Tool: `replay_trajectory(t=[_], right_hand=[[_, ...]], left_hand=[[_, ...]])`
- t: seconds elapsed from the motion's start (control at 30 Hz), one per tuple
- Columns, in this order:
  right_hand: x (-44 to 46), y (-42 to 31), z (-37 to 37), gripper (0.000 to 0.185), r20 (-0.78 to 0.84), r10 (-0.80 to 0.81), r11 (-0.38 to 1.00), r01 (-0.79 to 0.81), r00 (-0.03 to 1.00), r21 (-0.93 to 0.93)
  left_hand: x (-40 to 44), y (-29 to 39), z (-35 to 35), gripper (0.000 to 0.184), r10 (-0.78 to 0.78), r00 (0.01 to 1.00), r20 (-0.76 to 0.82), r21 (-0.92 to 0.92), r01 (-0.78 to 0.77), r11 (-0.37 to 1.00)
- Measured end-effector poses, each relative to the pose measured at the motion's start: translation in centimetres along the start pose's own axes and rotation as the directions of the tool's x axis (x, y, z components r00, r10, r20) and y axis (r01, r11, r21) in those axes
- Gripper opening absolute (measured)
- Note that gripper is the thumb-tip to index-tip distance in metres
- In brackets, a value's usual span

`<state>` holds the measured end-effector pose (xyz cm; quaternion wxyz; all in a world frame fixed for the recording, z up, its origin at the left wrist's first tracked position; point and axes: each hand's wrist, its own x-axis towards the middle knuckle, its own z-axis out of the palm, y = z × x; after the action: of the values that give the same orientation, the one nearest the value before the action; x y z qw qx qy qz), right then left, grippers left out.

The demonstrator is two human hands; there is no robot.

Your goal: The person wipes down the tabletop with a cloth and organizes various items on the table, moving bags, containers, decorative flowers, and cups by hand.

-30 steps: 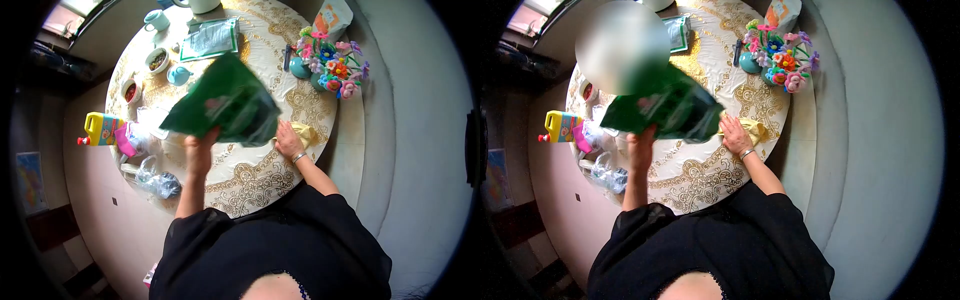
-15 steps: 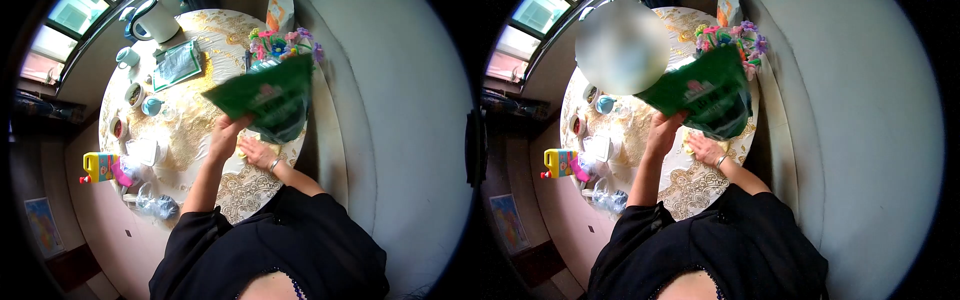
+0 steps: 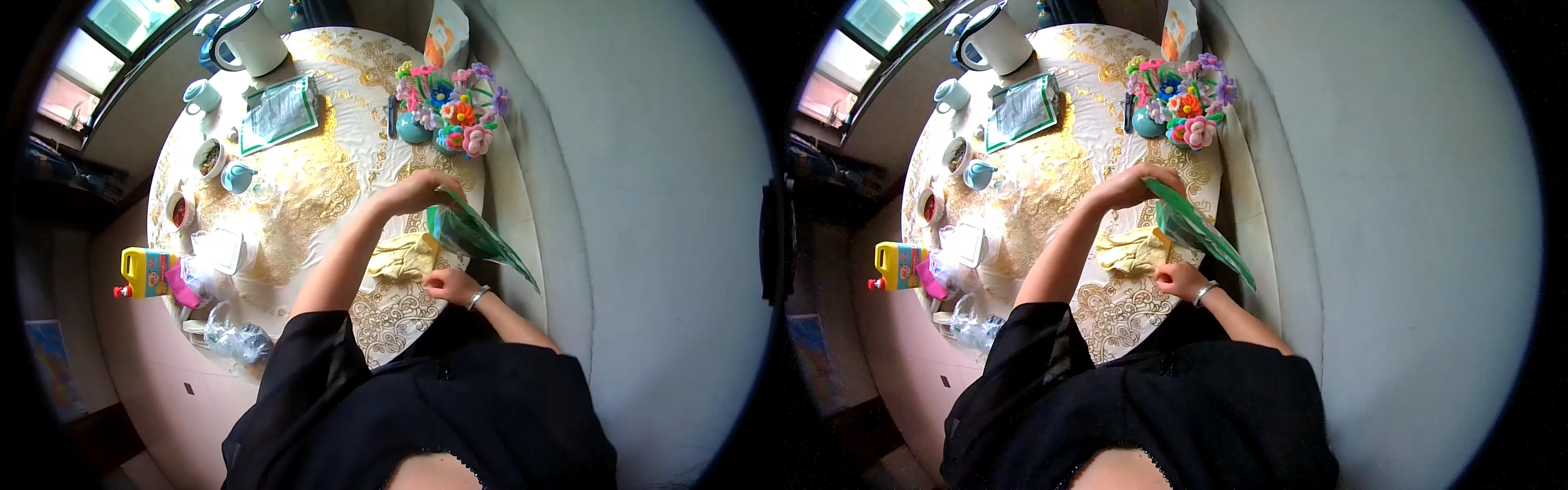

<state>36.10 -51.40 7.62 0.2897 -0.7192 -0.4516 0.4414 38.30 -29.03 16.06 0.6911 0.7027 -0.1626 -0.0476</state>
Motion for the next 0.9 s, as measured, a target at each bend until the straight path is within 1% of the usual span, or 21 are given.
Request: replay_trajectory(t=[0.03,0.07,0.1,0.13,0.23,0.27,0.3,0.33,0.37,0.4,0.43,0.47,0.5,0.57,0.63,0.7,0.73,0.77,0.83,0.87,0.9], right_hand=[[-0.5,0.9,-0.9,0.017,0.021,0.036,0.998,-0.037,0.999,0.041],[-1.4,1.7,-1.7,0.017,0.047,0.230,0.960,-0.235,0.972,0.155],[-2.4,1.4,-2.8,0.018,0.010,0.333,0.940,-0.333,0.943,0.079],[-3.2,3.4,-2.9,0.021,-0.041,0.439,0.876,-0.418,0.897,0.241],[-6.8,2.8,-3.4,0.032,-0.500,0.566,0.809,-0.558,0.656,0.184],[-7.2,2.1,-3.4,0.032,-0.506,0.558,0.813,-0.555,0.658,0.175],[-7.3,1.3,-3.3,0.028,-0.622,0.493,0.867,-0.406,0.608,0.289],[-7.2,0.9,-3.3,0.025,-0.724,0.439,0.898,-0.236,0.532,0.371],[-6.9,1.0,-3.2,0.025,-0.726,0.432,0.902,-0.238,0.535,0.361],[-6.3,1.1,-3.1,0.022,-0.792,0.361,0.924,-0.077,0.493,0.374],[-5.8,1.1,-3.0,0.020,-0.850,0.296,0.925,0.090,0.436,0.368],[-5.4,0.9,-2.9,0.018,-0.854,0.337,0.929,0.009,0.397,0.371],[-5.0,1.4,-3.0,0.018,-0.854,0.331,0.931,0.011,0.402,0.366],[-3.9,3.2,-2.8,0.016,-0.805,0.458,0.887,-0.132,0.376,0.443],[-3.0,3.5,-2.9,0.021,-0.856,0.369,0.928,-0.095,0.362,0.359],[-2.2,3.7,-3.3,0.024,-0.884,0.281,0.960,-0.109,0.374,0.259],[-1.7,2.9,-3.9,0.028,-0.900,0.266,0.964,-0.087,0.346,0.252],[-1.1,3.9,-4.4,0.029,-0.915,0.207,0.971,-0.186,0.347,0.150],[-0.2,2.2,-5.9,0.030,-0.920,0.157,0.971,-0.227,0.360,0.077],[0.6,3.5,-6.4,0.029,-0.917,0.136,0.963,-0.269,0.376,0.032],[1.3,3.4,-6.9,0.029,-0.918,0.122,0.974,-0.224,0.378,0.038]], left_hand=[[0.7,-0.1,0.1,0.018,-0.042,0.998,0.046,0.050,0.039,0.998],[1.3,-0.3,0.3,0.018,-0.040,0.998,0.044,0.046,0.038,0.998],[2.0,0.2,0.5,0.018,-0.106,0.992,0.061,0.121,0.098,0.988],[2.8,0.4,0.6,0.019,-0.172,0.983,0.072,0.199,0.155,0.968],[4.6,-2.7,1.1,0.019,-0.178,0.981,0.076,0.178,0.162,0.971],[5.2,-2.9,1.5,0.021,-0.268,0.961,0.062,0.259,0.244,0.935],[5.7,-3.5,2.0,0.023,-0.222,0.973,0.067,0.248,0.199,0.948],[6.2,-4.4,2.1,0.032,-0.203,0.975,0.092,0.131,0.190,0.973],[6.8,-5.3,2.3,0.042,-0.181,0.977,0.116,0.010,0.181,0.983],[6.9,-4.9,2.9,0.042,-0.175,0.979,0.108,0.007,0.175,0.984],[6.8,-4.6,3.8,0.055,-0.117,0.992,-0.039,-0.053,0.114,0.992],[7.0,-4.2,4.3,0.067,-0.064,0.980,-0.188,-0.102,0.046,0.994],[8.0,-7.5,4.4,0.083,-0.064,0.978,-0.196,0.044,0.074,0.996],[7.6,-7.0,6.1,0.095,-0.064,0.889,-0.453,0.196,0.169,0.966],[6.9,-8.0,7.1,0.085,-0.032,0.844,-0.535,0.265,0.204,0.942],[5.7,-8.6,7.4,0.073,-0.080,0.693,-0.717,0.221,0.335,0.916],[5.1,-8.7,8.2,0.060,-0.113,0.562,-0.819,0.213,0.481,0.850],[4.7,-8.8,8.3,0.060,-0.116,0.557,-0.822,0.206,0.481,0.852],[4.0,-7.7,8.5,0.061,-0.531,0.531,-0.660,-0.136,0.611,0.780],[3.6,-6.8,8.8,0.061,-0.501,0.612,-0.612,-0.101,0.568,0.817],[3.3,-6.5,8.8,0.061,-0.506,0.604,-0.616,-0.111,0.569,0.815]])
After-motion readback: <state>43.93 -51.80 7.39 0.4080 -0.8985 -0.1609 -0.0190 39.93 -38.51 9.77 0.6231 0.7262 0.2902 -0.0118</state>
